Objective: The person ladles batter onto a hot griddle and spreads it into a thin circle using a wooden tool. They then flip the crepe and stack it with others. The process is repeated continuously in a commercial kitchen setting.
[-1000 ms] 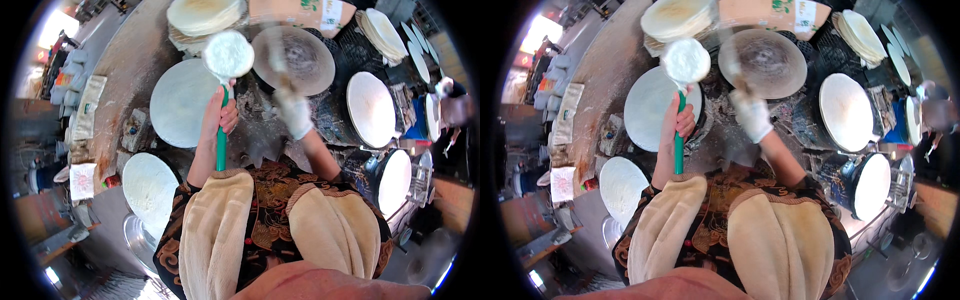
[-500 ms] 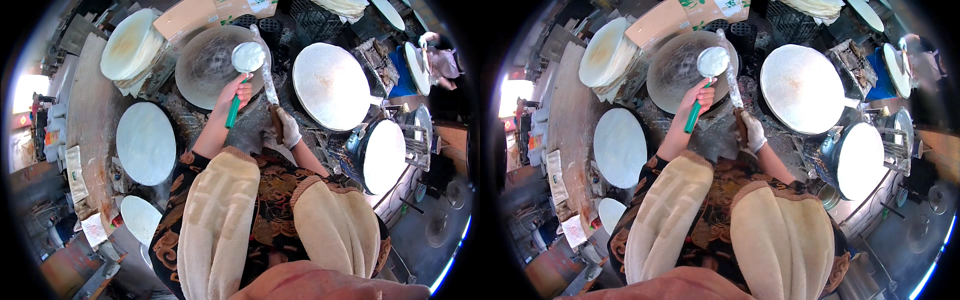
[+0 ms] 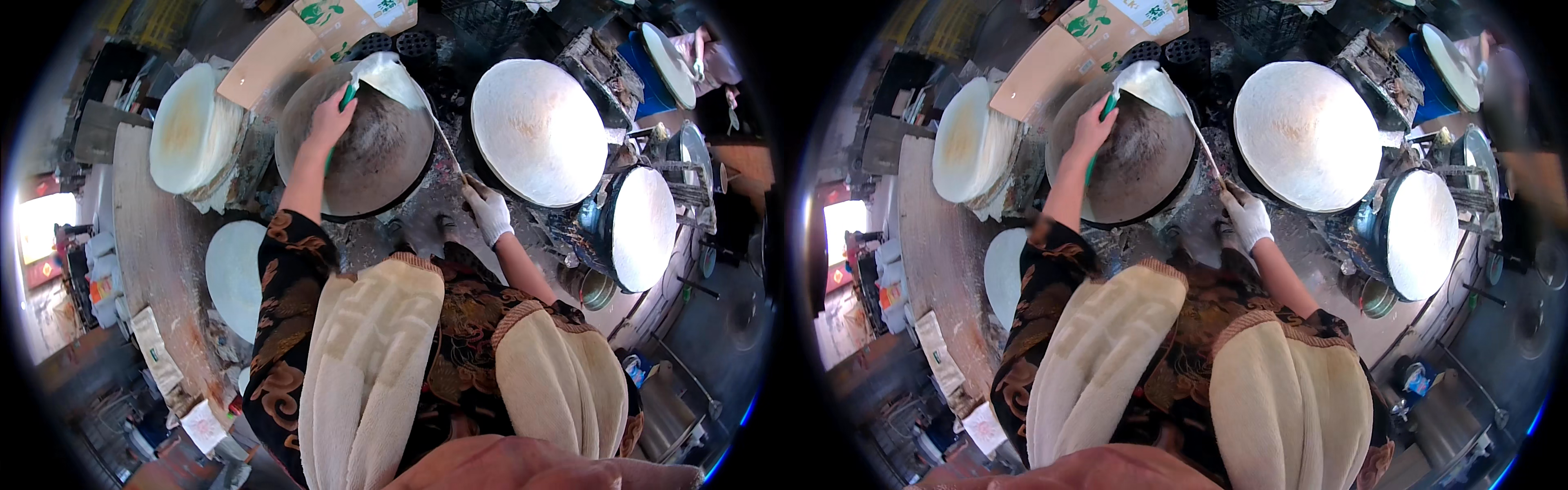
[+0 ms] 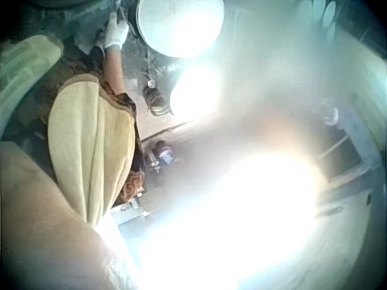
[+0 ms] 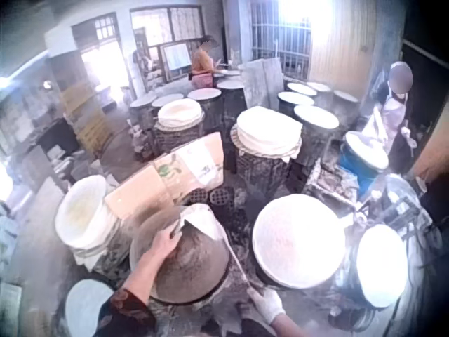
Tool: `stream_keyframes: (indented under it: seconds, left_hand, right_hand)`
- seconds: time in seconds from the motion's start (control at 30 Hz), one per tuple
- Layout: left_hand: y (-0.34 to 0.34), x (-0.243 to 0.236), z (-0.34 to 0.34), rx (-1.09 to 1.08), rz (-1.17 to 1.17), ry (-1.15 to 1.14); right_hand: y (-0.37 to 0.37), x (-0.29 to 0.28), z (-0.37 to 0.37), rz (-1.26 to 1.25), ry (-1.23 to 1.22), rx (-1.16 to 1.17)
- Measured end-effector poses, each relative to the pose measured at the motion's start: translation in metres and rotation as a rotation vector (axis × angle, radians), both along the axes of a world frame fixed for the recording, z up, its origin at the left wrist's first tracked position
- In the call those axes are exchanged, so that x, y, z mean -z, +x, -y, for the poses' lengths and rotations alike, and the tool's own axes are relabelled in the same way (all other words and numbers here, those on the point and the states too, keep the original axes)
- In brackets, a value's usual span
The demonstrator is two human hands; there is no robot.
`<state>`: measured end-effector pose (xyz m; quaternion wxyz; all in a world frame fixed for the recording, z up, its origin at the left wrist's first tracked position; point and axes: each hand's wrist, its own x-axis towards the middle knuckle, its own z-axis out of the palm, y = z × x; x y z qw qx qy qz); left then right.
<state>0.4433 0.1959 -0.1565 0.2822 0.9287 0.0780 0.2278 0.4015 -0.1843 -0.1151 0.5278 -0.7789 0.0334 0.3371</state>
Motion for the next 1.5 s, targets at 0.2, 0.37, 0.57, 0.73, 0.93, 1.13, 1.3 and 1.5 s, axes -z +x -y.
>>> stream_keyframes:
  seconds: [0.2, 0.37, 0.57, 0.73, 0.93, 1.13, 1.3, 1.5]
  left_hand:
    - [-0.008, -0.022, -0.034, 0.269, -0.233, 0.171]
    - [-0.028, -0.009, -0.069, 0.122, -0.186, 0.14]
    - [-0.062, -0.005, -0.093, -0.07, -0.232, 0.054]
    - [-0.071, -0.006, -0.087, -0.115, -0.22, 0.031]
    - [-0.078, -0.014, -0.089, -0.207, -0.303, 0.076]
    - [-0.125, -0.013, -0.095, -0.299, -0.296, 0.032]
    - [-0.128, -0.011, -0.08, -0.282, -0.219, 0.095]
    - [-0.184, -0.008, -0.077, -0.43, -0.202, 0.068]
  right_hand:
    - [0.004, 0.003, -0.074, 0.093, 0.032, -0.029]
    - [-0.014, -0.009, -0.144, -0.149, 0.205, -0.004]
    - [-0.008, -0.001, -0.125, 0.077, 0.191, 0.013]
    - [0.005, 0.003, -0.101, 0.053, 0.079, 0.016]
    - [-0.013, 0.008, -0.175, -0.031, 0.126, -0.185]
    - [0.057, -0.017, -0.087, -0.065, 0.108, -0.103]
    - [0.035, 0.013, -0.137, 0.118, 0.079, -0.354]
    - [0.066, -0.027, -0.11, -0.13, 0.119, -0.465]
